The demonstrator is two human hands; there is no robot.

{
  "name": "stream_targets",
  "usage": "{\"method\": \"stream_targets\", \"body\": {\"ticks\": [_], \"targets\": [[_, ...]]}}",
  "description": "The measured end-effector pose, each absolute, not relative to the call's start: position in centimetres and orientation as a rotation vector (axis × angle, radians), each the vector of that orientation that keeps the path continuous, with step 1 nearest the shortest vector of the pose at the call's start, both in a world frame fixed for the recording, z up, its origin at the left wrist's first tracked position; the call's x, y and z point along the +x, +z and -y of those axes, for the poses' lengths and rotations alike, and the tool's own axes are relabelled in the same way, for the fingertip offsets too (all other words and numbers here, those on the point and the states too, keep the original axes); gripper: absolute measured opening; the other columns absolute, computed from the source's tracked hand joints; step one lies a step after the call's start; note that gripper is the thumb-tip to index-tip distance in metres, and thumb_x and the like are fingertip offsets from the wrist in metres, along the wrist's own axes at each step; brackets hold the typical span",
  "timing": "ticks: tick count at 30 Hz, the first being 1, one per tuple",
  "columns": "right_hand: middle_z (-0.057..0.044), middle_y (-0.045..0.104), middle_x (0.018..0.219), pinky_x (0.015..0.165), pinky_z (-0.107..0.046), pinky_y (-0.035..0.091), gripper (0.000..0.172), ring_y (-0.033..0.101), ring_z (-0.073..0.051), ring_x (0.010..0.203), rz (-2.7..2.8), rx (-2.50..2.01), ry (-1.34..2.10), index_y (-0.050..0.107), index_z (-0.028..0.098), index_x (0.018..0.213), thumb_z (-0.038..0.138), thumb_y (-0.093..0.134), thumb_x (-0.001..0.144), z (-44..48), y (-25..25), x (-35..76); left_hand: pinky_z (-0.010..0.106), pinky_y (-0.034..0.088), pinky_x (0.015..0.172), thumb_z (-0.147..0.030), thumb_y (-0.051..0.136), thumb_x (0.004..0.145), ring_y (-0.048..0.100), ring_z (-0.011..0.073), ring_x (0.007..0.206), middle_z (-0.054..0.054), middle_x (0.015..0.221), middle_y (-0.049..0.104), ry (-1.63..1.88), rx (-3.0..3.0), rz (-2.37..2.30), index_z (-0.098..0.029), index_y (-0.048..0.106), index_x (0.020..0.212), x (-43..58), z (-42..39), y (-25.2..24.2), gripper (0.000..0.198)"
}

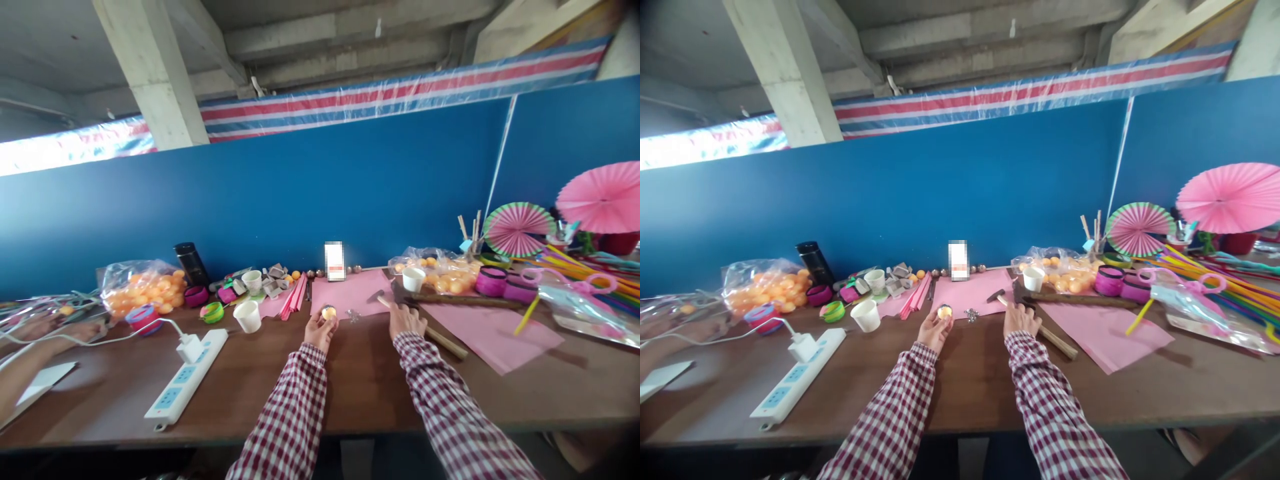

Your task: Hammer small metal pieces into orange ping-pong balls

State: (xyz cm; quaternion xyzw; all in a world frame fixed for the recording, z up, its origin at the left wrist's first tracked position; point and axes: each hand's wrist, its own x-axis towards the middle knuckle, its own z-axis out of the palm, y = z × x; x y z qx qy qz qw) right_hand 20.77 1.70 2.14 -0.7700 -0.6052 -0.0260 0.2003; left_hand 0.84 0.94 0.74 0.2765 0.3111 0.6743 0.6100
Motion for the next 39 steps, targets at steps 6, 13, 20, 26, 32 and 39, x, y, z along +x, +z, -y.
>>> {"method": "stream_targets", "body": {"ticks": [6, 13, 20, 26, 32, 39], "targets": [[-0.012, 0.058, 0.094, 0.07, -0.037, 0.032, 0.043, 0.05, -0.022, 0.087, 1.762, -2.129, -0.081, 0.049, 0.028, 0.113, 0.014, 0.023, 0.082, -2.1, 1.9, 21.1, 0.023, 0.05, 0.061, -0.015, 0.072, 0.053, 0.06, 0.0095, 0.061, 0.002, 0.076, 0.061, 1.615, 0.769, -0.884, -0.018, 0.057, 0.099, 0.7, -1.1, 0.4, 0.049], [-0.005, 0.058, 0.089, 0.061, -0.025, 0.031, 0.041, 0.051, -0.015, 0.077, 2.046, -1.773, -0.409, 0.038, 0.027, 0.121, 0.013, 0.032, 0.082, -0.9, 2.8, 18.9, 0.024, 0.05, 0.061, -0.023, 0.071, 0.053, 0.059, 0.0118, 0.066, 0.006, 0.089, 0.062, 1.741, 1.092, -1.207, -0.016, 0.058, 0.1, 0.0, -1.9, -0.5, 0.049], [-0.003, 0.061, 0.083, 0.068, -0.026, 0.025, 0.026, 0.05, -0.012, 0.074, 2.105, -1.316, -0.637, 0.053, 0.025, 0.105, 0.024, 0.036, 0.086, 0.9, 3.6, 16.1, 0.023, 0.047, 0.054, -0.025, 0.067, 0.056, 0.053, 0.0078, 0.053, 0.006, 0.084, 0.062, 1.676, 1.27, -1.546, -0.016, 0.055, 0.106, -0.8, -2.2, -1.1, 0.053], [-0.002, 0.06, 0.075, 0.063, -0.026, 0.024, 0.03, 0.05, -0.01, 0.066, 2.01, -1.329, -0.687, 0.049, 0.026, 0.114, 0.027, 0.036, 0.087, 1.0, 3.3, 15.9, 0.021, 0.045, 0.053, -0.024, 0.062, 0.059, 0.053, 0.0086, 0.051, 0.002, 0.069, 0.062, 1.613, 1.323, -1.604, -0.017, 0.063, 0.089, -1.0, -2.3, -1.1, 0.032], [-0.001, 0.058, 0.069, 0.06, -0.026, 0.024, 0.032, 0.051, -0.01, 0.061, 2.037, -1.333, -0.699, 0.048, 0.027, 0.116, 0.03, 0.036, 0.087, 0.9, 3.0, 15.9, 0.021, 0.044, 0.055, -0.023, 0.061, 0.058, 0.054, 0.0091, 0.054, 0.002, 0.073, 0.063, 1.598, 1.336, -1.667, -0.017, 0.062, 0.09, -0.9, -2.2, -1.0, 0.032], [-0.001, 0.059, 0.068, 0.06, -0.025, 0.025, 0.032, 0.051, -0.009, 0.059, 2.018, -1.32, -0.713, 0.049, 0.026, 0.115, 0.031, 0.036, 0.086, 0.5, 2.6, 16.2, 0.022, 0.044, 0.057, -0.02, 0.063, 0.056, 0.052, 0.0089, 0.054, 0.002, 0.075, 0.062, 1.61, 1.339, -1.744, -0.018, 0.063, 0.088, -0.8, -2.0, -0.9, 0.032]]}}
